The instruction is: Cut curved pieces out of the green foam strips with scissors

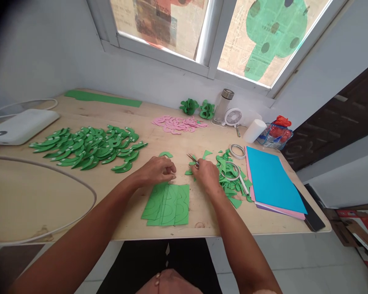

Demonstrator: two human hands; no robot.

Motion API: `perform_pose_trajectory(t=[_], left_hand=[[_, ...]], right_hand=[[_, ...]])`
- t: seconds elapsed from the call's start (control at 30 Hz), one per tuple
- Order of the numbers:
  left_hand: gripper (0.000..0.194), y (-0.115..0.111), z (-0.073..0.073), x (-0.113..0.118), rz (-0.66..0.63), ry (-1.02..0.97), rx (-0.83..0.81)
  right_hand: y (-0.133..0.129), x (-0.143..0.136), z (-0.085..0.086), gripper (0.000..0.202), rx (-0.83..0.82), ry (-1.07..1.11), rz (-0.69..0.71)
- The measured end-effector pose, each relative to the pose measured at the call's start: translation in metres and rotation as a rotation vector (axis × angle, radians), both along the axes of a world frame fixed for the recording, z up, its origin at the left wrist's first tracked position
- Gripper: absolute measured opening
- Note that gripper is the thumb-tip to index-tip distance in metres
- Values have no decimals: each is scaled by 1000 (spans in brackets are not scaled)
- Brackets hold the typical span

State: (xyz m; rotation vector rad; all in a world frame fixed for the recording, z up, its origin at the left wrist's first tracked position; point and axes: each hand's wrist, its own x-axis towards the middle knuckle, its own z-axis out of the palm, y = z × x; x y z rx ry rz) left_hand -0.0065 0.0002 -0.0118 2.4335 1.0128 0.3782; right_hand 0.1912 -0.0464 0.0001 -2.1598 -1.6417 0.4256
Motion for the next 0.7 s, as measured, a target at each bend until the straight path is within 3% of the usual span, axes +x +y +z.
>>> perform_pose_trajectory(t=[0.07, 0.17, 0.43, 0.7], left_hand=[[8, 0, 1, -1, -2, 2, 0], [8, -1, 1, -1, -5, 9, 2], [8, 0, -1, 0, 11, 22, 17], [16, -1, -2, 2, 73, -86, -3]], right_hand=[[-3, -7, -1, 25, -107, -232, 31], [-5, -11, -1, 30, -173, -362, 59], [-5, -6, -6, 15, -59, -194, 10], [-5, 6, -12, 16, 108, 182, 60]])
